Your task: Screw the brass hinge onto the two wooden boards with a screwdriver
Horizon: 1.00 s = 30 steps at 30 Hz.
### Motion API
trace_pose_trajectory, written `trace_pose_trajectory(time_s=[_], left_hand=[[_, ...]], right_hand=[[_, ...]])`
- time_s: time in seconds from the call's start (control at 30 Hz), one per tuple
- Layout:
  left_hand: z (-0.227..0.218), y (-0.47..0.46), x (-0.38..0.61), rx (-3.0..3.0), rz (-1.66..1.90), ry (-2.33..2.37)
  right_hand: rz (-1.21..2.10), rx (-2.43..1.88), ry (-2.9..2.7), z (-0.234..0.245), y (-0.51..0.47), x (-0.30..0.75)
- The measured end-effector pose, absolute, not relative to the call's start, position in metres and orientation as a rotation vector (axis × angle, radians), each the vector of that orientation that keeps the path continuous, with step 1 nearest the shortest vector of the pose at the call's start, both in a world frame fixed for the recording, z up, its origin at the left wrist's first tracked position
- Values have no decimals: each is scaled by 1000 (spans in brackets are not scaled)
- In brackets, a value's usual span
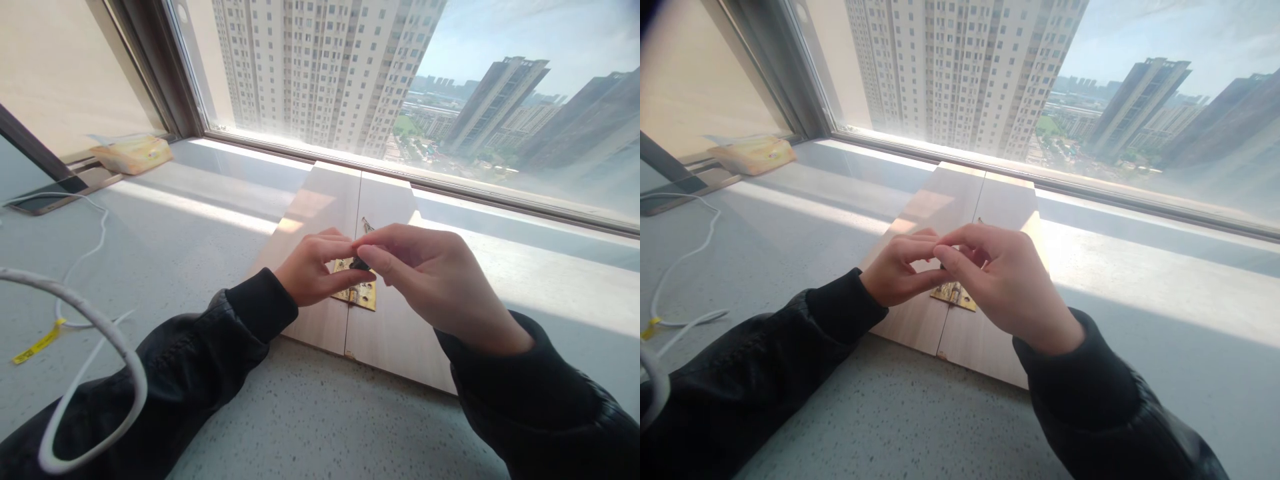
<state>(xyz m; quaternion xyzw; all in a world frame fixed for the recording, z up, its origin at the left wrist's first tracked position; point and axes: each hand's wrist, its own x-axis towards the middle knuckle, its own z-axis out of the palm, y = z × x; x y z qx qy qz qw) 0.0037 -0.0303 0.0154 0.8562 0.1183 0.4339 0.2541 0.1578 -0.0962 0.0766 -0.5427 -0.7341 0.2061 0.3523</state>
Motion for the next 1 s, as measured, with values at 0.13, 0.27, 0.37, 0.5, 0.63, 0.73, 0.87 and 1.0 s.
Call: trace_pose_trajectory(time_s=[0.13,0.27,0.37,0.5,0.63,0.73,0.87,1.0], left_hand=[[21,-33,5,2301,1205,476],[24,-42,10,2203,1449,759],[25,-48,14,2252,1490,843],[25,-51,15,2226,1534,906],[26,-47,12,2191,1484,857],[25,-41,8,2186,1393,751],[25,-35,3,2185,1256,627],[27,-35,1,2263,1192,536]], right_hand=[[549,-1455,-1900,77,-96,159],[426,-1496,-1887,72,-96,157],[336,-1517,-1843,68,-96,155],[352,-1530,-1804,68,-95,154],[435,-1492,-1882,73,-94,157],[519,-1433,-1902,77,-94,159],[595,-1399,-1917,79,-95,163],[596,-1460,-1898,78,-95,168]])
